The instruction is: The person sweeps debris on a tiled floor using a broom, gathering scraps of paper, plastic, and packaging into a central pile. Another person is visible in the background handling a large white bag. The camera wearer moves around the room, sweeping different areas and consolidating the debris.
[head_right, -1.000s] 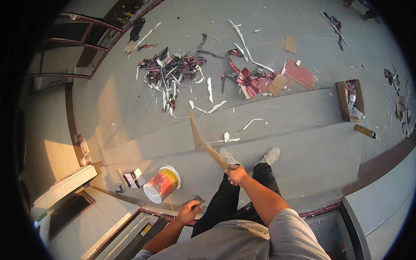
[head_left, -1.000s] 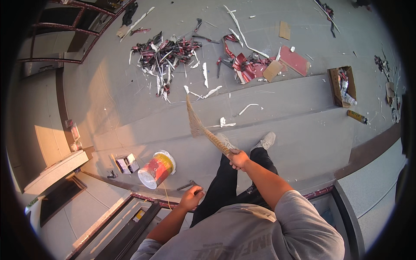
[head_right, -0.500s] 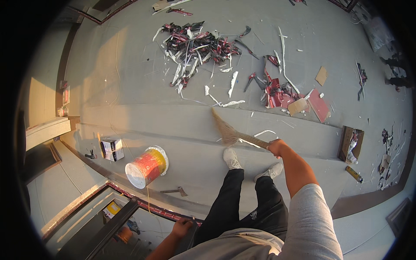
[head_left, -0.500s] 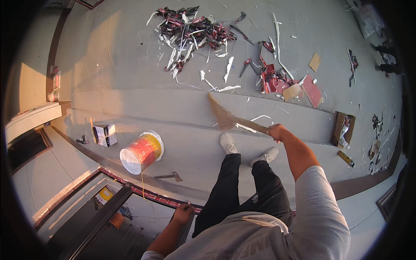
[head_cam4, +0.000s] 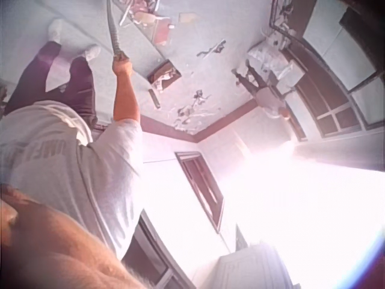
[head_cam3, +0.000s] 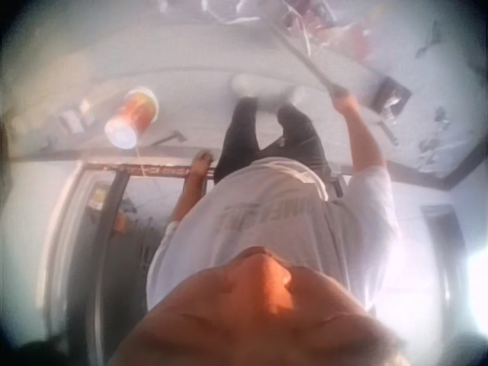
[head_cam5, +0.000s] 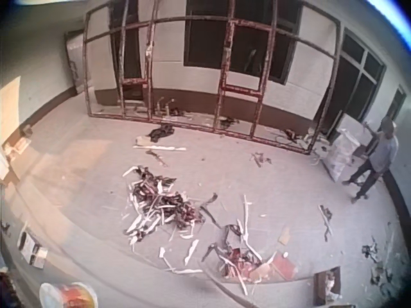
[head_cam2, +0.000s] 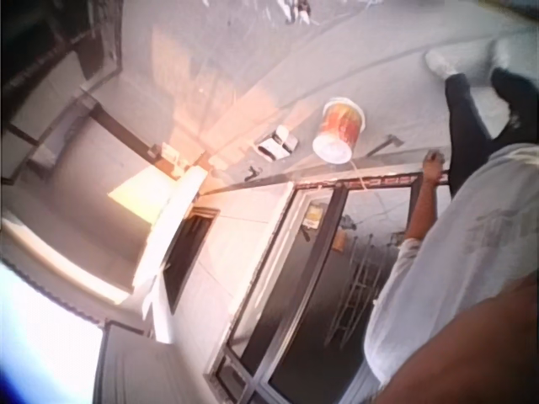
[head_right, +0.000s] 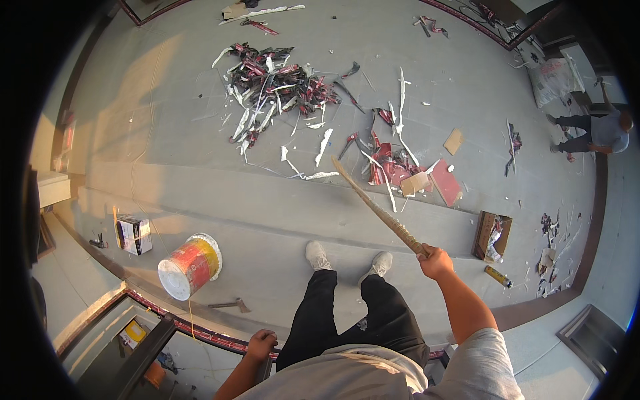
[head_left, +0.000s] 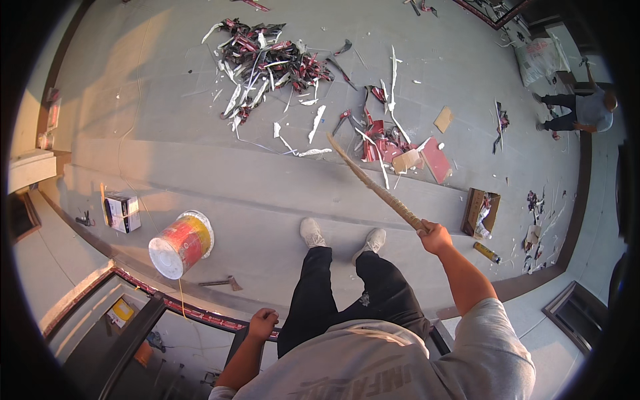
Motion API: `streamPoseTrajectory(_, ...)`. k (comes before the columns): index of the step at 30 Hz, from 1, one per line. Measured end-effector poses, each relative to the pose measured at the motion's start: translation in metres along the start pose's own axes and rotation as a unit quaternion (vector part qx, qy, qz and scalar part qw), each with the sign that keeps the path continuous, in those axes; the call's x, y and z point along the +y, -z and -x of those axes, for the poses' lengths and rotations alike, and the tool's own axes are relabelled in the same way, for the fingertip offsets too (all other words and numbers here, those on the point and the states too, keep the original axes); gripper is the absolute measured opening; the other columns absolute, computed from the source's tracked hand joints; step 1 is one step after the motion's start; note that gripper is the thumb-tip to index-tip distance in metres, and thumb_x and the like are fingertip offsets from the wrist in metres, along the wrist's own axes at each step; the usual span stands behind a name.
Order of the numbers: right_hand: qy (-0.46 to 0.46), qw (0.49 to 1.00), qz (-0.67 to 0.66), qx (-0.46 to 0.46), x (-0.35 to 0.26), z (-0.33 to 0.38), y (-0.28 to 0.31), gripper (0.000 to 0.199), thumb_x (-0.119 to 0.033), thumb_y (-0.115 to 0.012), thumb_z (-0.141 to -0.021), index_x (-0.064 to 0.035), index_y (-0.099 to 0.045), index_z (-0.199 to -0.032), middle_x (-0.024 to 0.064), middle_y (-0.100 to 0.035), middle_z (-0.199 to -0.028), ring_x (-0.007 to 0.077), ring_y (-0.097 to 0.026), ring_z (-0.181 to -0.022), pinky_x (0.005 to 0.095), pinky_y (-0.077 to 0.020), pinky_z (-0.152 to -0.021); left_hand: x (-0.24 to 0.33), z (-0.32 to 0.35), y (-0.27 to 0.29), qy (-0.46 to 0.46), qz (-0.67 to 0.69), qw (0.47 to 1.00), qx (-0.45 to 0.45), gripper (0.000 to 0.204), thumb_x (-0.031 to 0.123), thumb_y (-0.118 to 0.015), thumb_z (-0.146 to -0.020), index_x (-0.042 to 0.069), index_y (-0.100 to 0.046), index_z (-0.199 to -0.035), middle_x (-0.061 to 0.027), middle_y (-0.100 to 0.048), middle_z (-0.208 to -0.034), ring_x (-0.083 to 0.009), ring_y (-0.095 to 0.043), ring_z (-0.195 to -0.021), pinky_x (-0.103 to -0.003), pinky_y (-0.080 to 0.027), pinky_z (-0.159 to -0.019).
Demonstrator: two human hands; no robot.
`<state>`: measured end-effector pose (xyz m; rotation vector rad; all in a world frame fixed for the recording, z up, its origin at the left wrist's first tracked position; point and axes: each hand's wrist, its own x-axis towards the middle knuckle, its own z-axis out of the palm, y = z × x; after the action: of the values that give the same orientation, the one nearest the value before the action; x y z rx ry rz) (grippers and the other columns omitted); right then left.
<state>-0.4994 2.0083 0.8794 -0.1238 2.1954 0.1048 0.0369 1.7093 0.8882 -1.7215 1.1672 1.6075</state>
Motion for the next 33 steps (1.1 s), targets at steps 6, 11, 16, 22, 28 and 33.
streamPoseTrajectory(6, -0.019, 0.986, 0.164, -0.037, 0.096, -0.084, 0.001, 0.044, -0.036, -0.057, -0.089, -0.028, -0.064, -0.132, 0.0041, -0.07, -0.12, 0.0272, -0.066, -0.112, 0.039, -0.0526, -0.096, 0.001, 0.013, 0.0, -0.006, -0.002, 0.998, 0.058, 0.024, 0.015, -0.065, -0.089, -0.004, -0.066, -0.105, -0.0097, -0.069, -0.087, -0.017, -0.067, -0.074, -0.031, -0.053, -0.068)
streamPoseTrajectory(11, 0.004, 0.977, 0.211, -0.023, 0.155, -0.102, 0.045, 0.045, -0.033, -0.055, -0.089, -0.0262, -0.063, -0.133, 0.0078, -0.071, -0.115, 0.0299, -0.068, -0.106, 0.0413, -0.0545, -0.092, 0.015, 0.043, -0.049, -0.022, -0.073, 0.995, 0.064, 0.025, 0.015, -0.064, -0.089, -0.004, -0.066, -0.104, -0.0098, -0.068, -0.085, -0.0163, -0.066, -0.073, -0.03, -0.053, -0.066)
streamPoseTrajectory(16, 0.003, 0.994, 0.105, 0.018, 0.233, -0.055, 0.009, 0.047, -0.036, -0.055, -0.089, -0.0262, -0.06, -0.135, 0.0115, -0.071, -0.112, 0.0325, -0.068, -0.104, 0.0438, -0.0546, -0.091, 0.046, 0.06, -0.129, -0.02, -0.029, 0.997, 0.067, 0.024, 0.016, -0.065, -0.089, -0.003, -0.066, -0.104, -0.0097, -0.069, -0.085, -0.0161, -0.066, -0.074, -0.03, -0.053, -0.065)
streamPoseTrajectory(22, 0.026, 0.982, 0.169, -0.084, 0.299, -0.067, 0.029, 0.039, -0.034, -0.056, -0.089, -0.0166, -0.066, -0.122, 0.0122, -0.071, -0.115, 0.0306, -0.067, -0.109, 0.042, -0.0537, -0.093, 0.082, 0.061, -0.177, -0.112, -0.146, 0.982, 0.047, 0.023, 0.016, -0.068, -0.087, -0.002, -0.066, -0.101, -0.0072, -0.068, -0.083, -0.0153, -0.064, -0.075, -0.03, -0.051, -0.071)
streamPoseTrajectory(28, 0.011, 0.987, 0.157, -0.041, 0.278, -0.079, 0.048, 0.035, -0.029, -0.059, -0.087, -0.0143, -0.07, -0.117, 0.0108, -0.07, -0.117, 0.0295, -0.066, -0.112, 0.0398, -0.0528, -0.096, 0.144, 0.087, -0.188, -0.161, -0.192, 0.965, 0.079, 0.022, 0.019, -0.068, -0.089, 0.001, -0.067, -0.101, -0.0058, -0.068, -0.082, -0.0144, -0.064, -0.075, -0.03, -0.051, -0.071)
streamPoseTrajectory(33, 0.061, 0.997, -0.044, 0.011, 0.295, -0.067, 0.058, 0.052, -0.03, -0.074, -0.08, 0.0037, -0.065, -0.118, 0.021, -0.072, -0.089, 0.0277, -0.073, -0.072, 0.0384, -0.0584, -0.067, 0.161, 0.091, -0.174, -0.196, -0.216, 0.95, 0.115, 0.024, 0.023, -0.068, -0.089, 0.002, -0.068, -0.101, -0.0069, -0.07, -0.084, -0.0155, -0.066, -0.076, -0.032, -0.053, -0.072)
